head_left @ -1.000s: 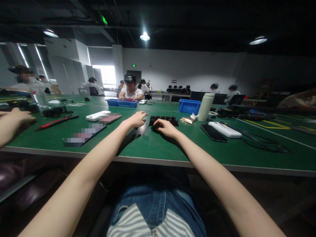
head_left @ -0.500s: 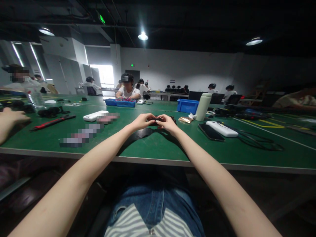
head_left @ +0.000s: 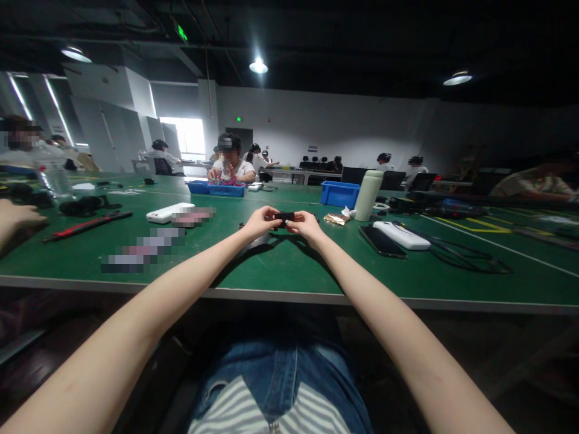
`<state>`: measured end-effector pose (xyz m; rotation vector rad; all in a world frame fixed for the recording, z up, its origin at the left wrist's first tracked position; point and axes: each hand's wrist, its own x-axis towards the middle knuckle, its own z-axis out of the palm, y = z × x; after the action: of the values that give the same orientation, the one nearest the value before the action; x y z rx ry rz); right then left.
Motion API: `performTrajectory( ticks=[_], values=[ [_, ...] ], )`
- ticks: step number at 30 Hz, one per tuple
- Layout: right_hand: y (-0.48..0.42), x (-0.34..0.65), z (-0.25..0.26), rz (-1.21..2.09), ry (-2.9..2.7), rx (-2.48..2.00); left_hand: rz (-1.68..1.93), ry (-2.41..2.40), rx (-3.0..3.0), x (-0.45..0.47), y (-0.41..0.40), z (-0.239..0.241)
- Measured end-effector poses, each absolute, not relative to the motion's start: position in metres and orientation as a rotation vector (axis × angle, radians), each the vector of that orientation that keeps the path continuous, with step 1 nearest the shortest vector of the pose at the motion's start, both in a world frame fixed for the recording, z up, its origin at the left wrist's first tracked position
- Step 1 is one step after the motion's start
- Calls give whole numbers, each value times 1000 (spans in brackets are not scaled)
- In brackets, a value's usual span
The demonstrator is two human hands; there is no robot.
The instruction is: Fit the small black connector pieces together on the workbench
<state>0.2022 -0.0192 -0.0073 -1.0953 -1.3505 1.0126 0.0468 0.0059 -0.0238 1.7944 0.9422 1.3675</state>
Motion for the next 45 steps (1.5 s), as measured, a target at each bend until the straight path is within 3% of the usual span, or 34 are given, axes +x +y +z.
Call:
performTrajectory(
  ticks=[16,22,28,45],
  values=[
    [-12,204,-10,853,-1506,-1139,1438,986,1609,48,-8,-9],
    [-5,208,-14,676,-1622,-1051,1127,999,1361,49,-6,-6],
    [1,213,-19,548,-1717,-1091,1124,936,1364,51,-9,-8],
    [-20,201,0,1005,-1379,-1166,1256,1025,1392,48,-8,-6]
  ],
)
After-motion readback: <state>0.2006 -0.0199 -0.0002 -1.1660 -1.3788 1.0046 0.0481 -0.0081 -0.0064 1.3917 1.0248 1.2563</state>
